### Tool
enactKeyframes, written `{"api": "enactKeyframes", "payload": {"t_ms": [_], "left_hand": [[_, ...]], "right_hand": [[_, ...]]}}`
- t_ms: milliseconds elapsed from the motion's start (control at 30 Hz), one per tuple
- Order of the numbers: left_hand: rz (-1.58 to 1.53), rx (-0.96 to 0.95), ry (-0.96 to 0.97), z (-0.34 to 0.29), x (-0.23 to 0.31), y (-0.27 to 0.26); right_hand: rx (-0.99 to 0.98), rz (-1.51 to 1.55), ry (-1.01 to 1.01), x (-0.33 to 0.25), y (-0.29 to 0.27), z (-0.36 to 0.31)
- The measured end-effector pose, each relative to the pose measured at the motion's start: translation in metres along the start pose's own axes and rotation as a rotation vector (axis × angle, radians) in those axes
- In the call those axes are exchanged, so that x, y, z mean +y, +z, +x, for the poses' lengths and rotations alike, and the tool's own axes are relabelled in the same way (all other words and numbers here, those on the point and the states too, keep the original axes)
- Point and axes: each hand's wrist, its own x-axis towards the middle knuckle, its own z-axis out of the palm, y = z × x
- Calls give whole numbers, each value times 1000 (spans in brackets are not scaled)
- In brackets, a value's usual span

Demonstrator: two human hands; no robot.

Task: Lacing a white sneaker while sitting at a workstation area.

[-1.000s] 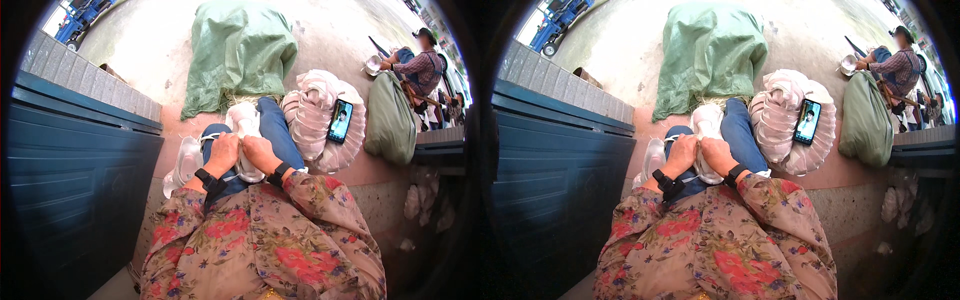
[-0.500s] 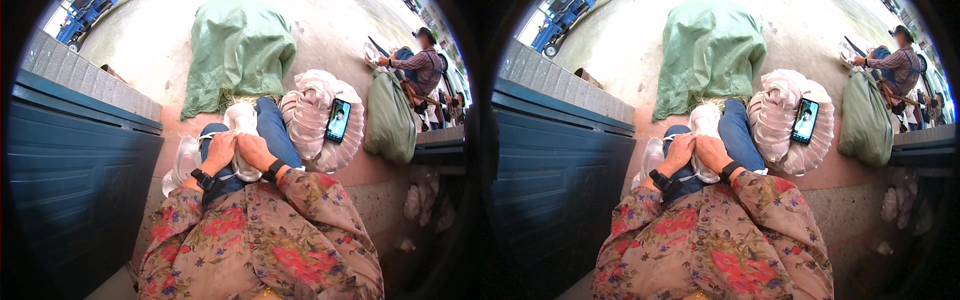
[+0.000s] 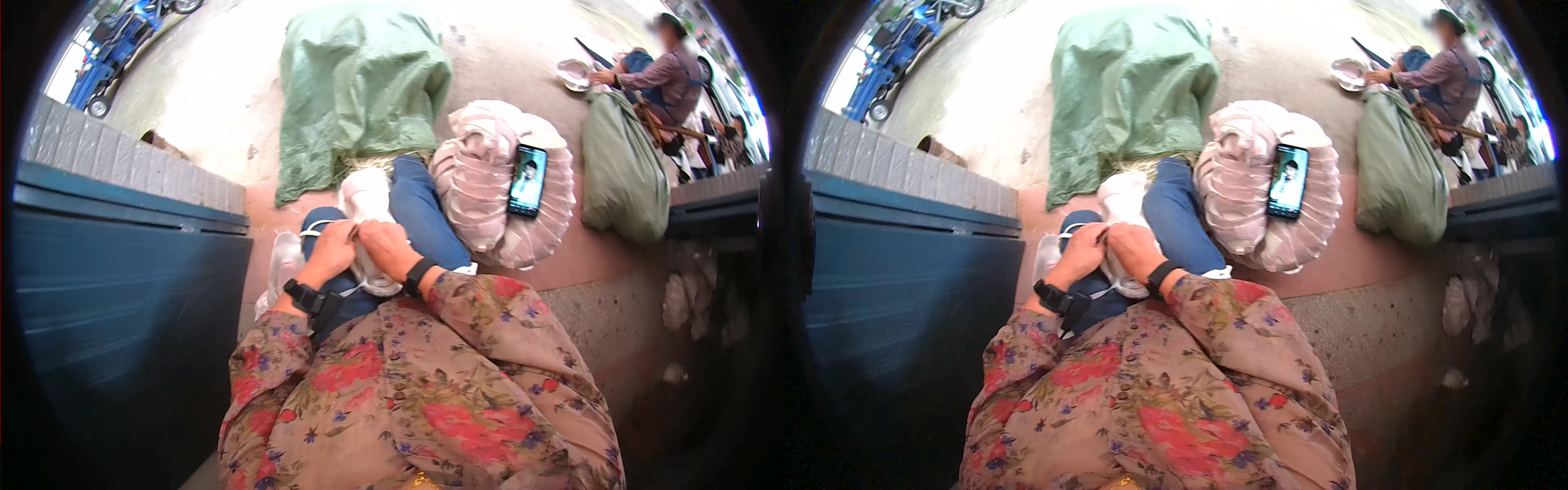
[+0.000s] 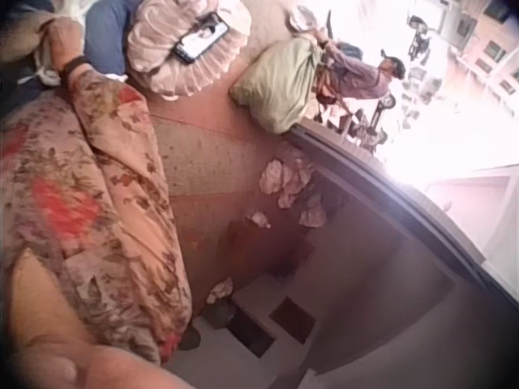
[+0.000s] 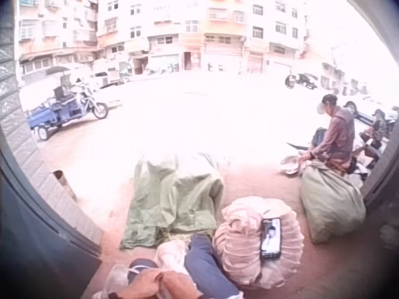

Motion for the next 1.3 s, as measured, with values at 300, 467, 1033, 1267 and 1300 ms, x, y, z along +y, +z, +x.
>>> {"api": "enactKeyframes", "payload": {"t_ms": [300,467,1033,1267,1300], "left_hand": [[294,146,167,-20,31,0],[219,90,351,-12,41,-2],[-246,308,-76,-4,90,5],[-364,310,-221,-15,94,4],[-347,306,-219,-16,93,4]], "right_hand": [[-136,266,-20,16,-15,-14],[-225,759,124,36,-39,-37],[111,1461,561,27,-52,-33],[137,1395,463,10,-49,-31],[137,1374,450,9,-48,-31]]}}
